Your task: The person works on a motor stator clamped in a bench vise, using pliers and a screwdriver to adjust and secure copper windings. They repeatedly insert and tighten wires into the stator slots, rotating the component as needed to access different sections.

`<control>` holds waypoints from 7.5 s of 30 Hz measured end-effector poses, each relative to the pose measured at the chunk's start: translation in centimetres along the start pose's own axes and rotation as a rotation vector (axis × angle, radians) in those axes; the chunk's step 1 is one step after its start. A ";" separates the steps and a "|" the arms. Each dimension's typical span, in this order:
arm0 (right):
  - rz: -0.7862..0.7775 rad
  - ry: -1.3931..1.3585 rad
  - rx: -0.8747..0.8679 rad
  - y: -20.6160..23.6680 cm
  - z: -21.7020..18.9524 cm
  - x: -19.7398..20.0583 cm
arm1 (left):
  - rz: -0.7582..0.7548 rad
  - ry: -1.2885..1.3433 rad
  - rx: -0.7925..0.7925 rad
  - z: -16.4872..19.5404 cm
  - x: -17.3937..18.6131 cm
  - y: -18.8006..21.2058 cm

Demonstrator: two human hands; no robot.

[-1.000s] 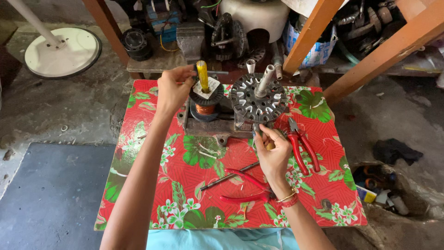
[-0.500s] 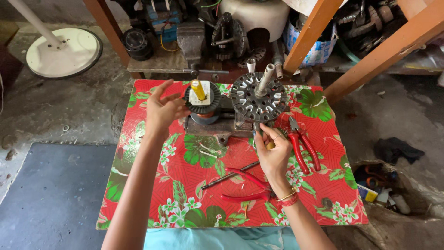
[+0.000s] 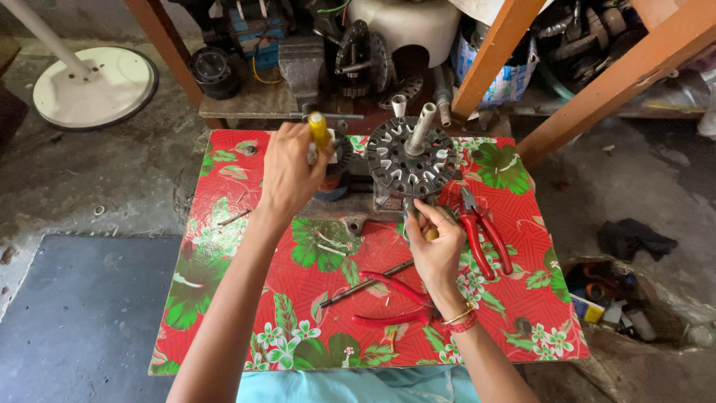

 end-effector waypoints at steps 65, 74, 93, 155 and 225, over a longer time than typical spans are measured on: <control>-0.156 -0.657 -0.626 1.1 4.6 -2.1 | -0.182 0.601 -0.296 8.6 -8.3 0.8; -0.283 -0.625 -0.641 0.9 4.7 -2.7 | -0.203 0.592 -0.241 8.4 -8.6 0.7; -0.354 -0.684 -0.672 0.9 3.6 -3.0 | -0.197 0.608 -0.216 8.3 -8.6 0.8; -0.346 -1.540 -0.791 -4.2 0.0 -1.0 | -0.212 0.568 -0.310 9.0 -7.9 1.7; 0.067 -0.504 -0.439 0.7 6.8 -1.9 | -0.177 0.581 -0.282 8.9 -7.8 1.7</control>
Point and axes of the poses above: each hand's wrist, its own y-axis away from the middle knuckle, its own x-axis out of the back of the hand, z = x × y, the point moved 10 cm from there along -y, towards the middle knuckle
